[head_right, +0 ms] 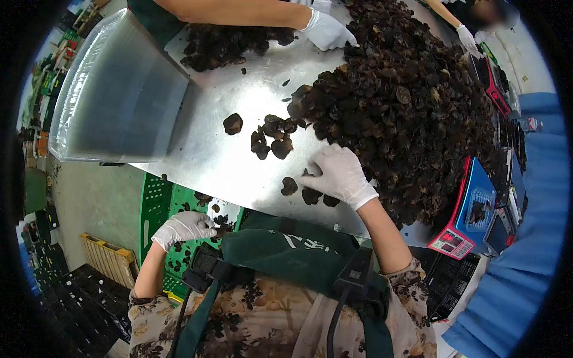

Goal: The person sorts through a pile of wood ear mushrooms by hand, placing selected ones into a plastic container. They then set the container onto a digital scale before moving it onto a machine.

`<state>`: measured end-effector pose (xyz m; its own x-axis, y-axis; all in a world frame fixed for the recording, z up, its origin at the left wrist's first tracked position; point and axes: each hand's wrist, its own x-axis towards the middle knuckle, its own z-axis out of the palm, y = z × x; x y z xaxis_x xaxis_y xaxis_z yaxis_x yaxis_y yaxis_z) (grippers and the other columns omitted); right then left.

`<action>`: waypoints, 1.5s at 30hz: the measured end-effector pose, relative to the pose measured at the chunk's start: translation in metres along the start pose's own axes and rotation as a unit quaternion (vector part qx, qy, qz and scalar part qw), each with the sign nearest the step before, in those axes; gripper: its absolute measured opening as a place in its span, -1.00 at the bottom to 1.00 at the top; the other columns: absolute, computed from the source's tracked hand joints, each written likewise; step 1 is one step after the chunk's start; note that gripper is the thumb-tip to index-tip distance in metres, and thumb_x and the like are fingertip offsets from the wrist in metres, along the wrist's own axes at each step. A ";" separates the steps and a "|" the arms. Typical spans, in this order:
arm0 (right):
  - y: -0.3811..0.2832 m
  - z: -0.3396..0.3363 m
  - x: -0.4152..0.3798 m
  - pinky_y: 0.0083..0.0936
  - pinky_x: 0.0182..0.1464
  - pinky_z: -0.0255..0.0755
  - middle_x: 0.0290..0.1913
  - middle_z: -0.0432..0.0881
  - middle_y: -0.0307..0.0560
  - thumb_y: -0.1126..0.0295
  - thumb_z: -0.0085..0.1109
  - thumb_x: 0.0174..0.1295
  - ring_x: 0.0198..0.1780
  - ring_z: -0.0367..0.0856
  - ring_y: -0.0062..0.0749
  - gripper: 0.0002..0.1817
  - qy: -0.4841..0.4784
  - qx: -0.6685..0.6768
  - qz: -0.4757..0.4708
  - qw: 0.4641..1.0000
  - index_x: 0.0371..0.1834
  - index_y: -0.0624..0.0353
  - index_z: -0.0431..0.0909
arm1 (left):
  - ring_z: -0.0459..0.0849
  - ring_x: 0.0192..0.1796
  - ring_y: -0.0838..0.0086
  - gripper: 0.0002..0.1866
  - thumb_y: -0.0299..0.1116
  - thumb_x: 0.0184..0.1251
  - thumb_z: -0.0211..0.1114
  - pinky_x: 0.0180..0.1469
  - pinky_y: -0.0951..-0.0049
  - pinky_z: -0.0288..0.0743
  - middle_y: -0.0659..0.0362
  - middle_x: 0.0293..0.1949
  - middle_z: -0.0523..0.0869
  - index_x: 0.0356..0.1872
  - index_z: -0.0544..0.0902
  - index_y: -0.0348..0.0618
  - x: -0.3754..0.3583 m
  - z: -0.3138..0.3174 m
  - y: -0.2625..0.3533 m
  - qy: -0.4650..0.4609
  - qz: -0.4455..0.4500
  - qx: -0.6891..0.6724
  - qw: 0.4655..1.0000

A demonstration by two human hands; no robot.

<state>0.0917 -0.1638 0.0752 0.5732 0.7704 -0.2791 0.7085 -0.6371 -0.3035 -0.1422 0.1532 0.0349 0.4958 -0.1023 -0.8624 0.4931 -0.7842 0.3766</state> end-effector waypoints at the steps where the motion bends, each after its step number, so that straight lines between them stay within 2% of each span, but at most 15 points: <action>1: -0.005 0.002 0.007 -0.26 -0.04 0.49 -0.22 0.61 -0.06 0.16 0.36 0.10 -0.08 0.60 -0.11 -0.68 0.059 0.022 -0.004 0.998 -0.17 0.09 0.64 | 0.73 -0.04 0.10 -0.38 0.19 0.23 0.32 0.06 0.23 0.55 -0.04 -0.10 0.77 0.02 0.69 -0.18 -0.007 -0.006 0.008 -0.008 -0.025 0.083 0.996; 3: -0.014 0.010 0.022 -0.23 -0.01 0.49 -0.13 0.60 -0.07 0.17 0.39 0.08 -0.06 0.59 -0.08 -0.62 0.177 0.064 -0.014 0.982 -0.06 0.07 0.63 | 0.72 -0.05 0.06 -0.41 0.18 0.28 0.28 0.04 0.21 0.56 -0.06 -0.15 0.76 -0.02 0.68 -0.21 -0.005 -0.013 0.025 0.050 0.011 0.074 0.996; 6: -0.017 0.037 0.045 -0.23 -0.04 0.48 -0.12 0.58 -0.07 0.25 0.38 0.09 -0.04 0.57 -0.12 -0.64 0.168 0.039 -0.042 0.984 -0.04 0.04 0.60 | 0.73 -0.15 0.22 -0.62 -0.04 0.37 0.27 0.00 0.32 0.58 0.05 -0.20 0.73 -0.08 0.68 -0.16 0.000 -0.024 0.066 0.219 0.156 -0.011 0.963; 7: -0.016 0.044 0.049 -0.22 -0.05 0.48 -0.13 0.57 -0.07 0.26 0.38 0.09 -0.04 0.57 -0.12 -0.66 0.157 0.034 -0.045 0.986 -0.05 0.03 0.61 | 0.72 -0.12 0.13 -0.65 -0.10 0.34 0.25 0.01 0.23 0.56 0.01 -0.19 0.74 -0.09 0.68 -0.18 0.011 -0.024 0.079 0.260 0.181 -0.061 0.947; 11: -0.008 0.047 0.039 -0.22 -0.09 0.49 -0.25 0.59 -0.12 0.22 0.32 0.16 -0.15 0.61 -0.16 -0.75 0.183 0.079 -0.037 0.979 -0.12 -0.02 0.63 | 0.70 -0.07 0.15 -0.63 -0.09 0.32 0.28 0.02 0.26 0.56 0.02 -0.09 0.71 -0.04 0.66 -0.14 0.050 -0.028 0.105 0.408 0.194 -0.111 0.885; 14: 0.003 0.031 0.012 -0.22 -0.07 0.47 -0.23 0.59 -0.10 0.13 0.32 0.17 -0.13 0.60 -0.14 -0.70 0.121 0.045 -0.051 0.990 -0.11 0.01 0.65 | 0.69 -0.08 0.16 -0.66 -0.12 0.30 0.29 0.00 0.25 0.55 0.03 -0.09 0.68 -0.06 0.65 -0.13 0.085 -0.039 0.122 0.469 0.163 -0.161 0.853; 17: 0.008 0.021 -0.001 -0.24 -0.01 0.47 -0.17 0.62 -0.08 0.07 0.33 0.17 -0.07 0.60 -0.12 -0.63 0.127 0.016 -0.118 0.985 -0.06 0.04 0.66 | 0.69 -0.13 0.16 -0.71 -0.15 0.26 0.32 -0.04 0.22 0.54 0.04 -0.12 0.66 -0.16 0.64 -0.15 0.100 -0.041 0.128 0.484 0.127 -0.126 0.856; 20: -0.008 0.012 0.013 -0.26 0.05 0.47 -0.09 0.65 -0.05 0.05 0.33 0.16 0.00 0.60 -0.11 -0.57 0.113 0.051 -0.042 0.991 -0.02 0.09 0.64 | 0.66 -0.24 0.25 -0.76 -0.21 0.26 0.31 -0.10 0.27 0.52 0.08 -0.23 0.66 -0.25 0.60 -0.17 0.106 -0.040 0.118 0.446 0.155 -0.172 0.865; 24: -0.025 0.028 0.050 -0.22 -0.05 0.50 -0.19 0.62 -0.02 0.12 0.31 0.19 -0.10 0.63 -0.08 -0.59 0.187 0.100 -0.013 0.977 0.02 0.11 0.61 | 0.47 -0.41 0.71 -0.90 -0.47 0.42 0.24 -0.33 0.63 0.46 0.31 -0.35 0.53 -0.32 0.51 -0.15 0.104 -0.030 0.104 0.298 0.204 -0.403 0.841; 27: -0.029 0.040 0.067 -0.22 -0.13 0.51 -0.23 0.62 -0.06 0.21 0.28 0.20 -0.19 0.64 -0.10 -0.71 0.193 0.071 -0.009 0.979 -0.06 0.05 0.62 | 0.47 -0.40 0.70 -0.92 -0.47 0.39 0.28 -0.29 0.63 0.47 0.32 -0.34 0.53 -0.19 0.56 -0.20 0.101 -0.023 0.100 0.304 0.186 -0.465 0.810; 33: -0.006 0.047 0.051 -0.22 -0.15 0.47 -0.31 0.61 -0.11 0.28 0.27 0.21 -0.23 0.62 -0.11 -0.88 0.183 0.070 -0.060 0.979 -0.25 0.02 0.65 | 0.49 -0.36 0.69 -0.64 -0.43 0.33 0.34 -0.27 0.62 0.49 0.31 -0.34 0.53 0.14 0.58 -0.19 0.091 -0.025 0.111 0.437 0.182 -0.293 0.831; 36: -0.003 0.042 0.035 -0.20 -0.09 0.47 -0.26 0.64 -0.09 0.34 0.26 0.19 -0.18 0.62 -0.08 -0.89 0.140 0.042 -0.043 0.988 -0.24 0.03 0.66 | 0.52 -0.38 0.61 -0.69 -0.39 0.32 0.34 -0.27 0.54 0.50 0.25 -0.36 0.55 0.07 0.60 -0.13 0.098 -0.032 0.122 0.503 0.209 -0.185 0.818; 39: -0.003 0.038 0.025 -0.20 -0.05 0.48 -0.22 0.66 -0.06 0.31 0.27 0.19 -0.15 0.63 -0.05 -0.84 0.114 0.055 -0.010 0.992 -0.18 0.01 0.67 | 0.55 -0.40 0.52 -0.77 -0.37 0.30 0.34 -0.27 0.48 0.50 0.20 -0.38 0.57 -0.06 0.62 -0.13 0.115 -0.038 0.123 0.507 0.167 -0.091 0.841; 42: -0.001 0.035 0.016 -0.21 -0.03 0.48 -0.19 0.66 -0.05 0.27 0.28 0.21 -0.11 0.62 -0.04 -0.80 0.114 0.079 -0.014 0.990 -0.12 -0.01 0.69 | 0.56 -0.44 0.46 -0.86 -0.39 0.29 0.34 -0.30 0.46 0.49 0.19 -0.41 0.58 -0.19 0.62 -0.16 0.107 -0.035 0.124 0.483 0.172 -0.274 0.814; 45: -0.003 0.023 0.003 -0.22 -0.02 0.47 -0.16 0.66 -0.04 0.23 0.28 0.22 -0.09 0.62 -0.04 -0.76 0.094 0.089 -0.050 0.990 -0.07 -0.01 0.69 | 0.54 -0.45 0.44 -0.88 -0.40 0.29 0.33 -0.33 0.46 0.47 0.17 -0.41 0.58 -0.23 0.63 -0.19 0.086 -0.031 0.114 0.517 0.203 -0.180 0.812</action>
<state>0.0816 -0.1604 0.0545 0.5825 0.8098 -0.0699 0.6913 -0.5388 -0.4815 -0.0210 0.0743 0.0138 0.9130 0.4067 0.0311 0.2245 -0.5648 0.7941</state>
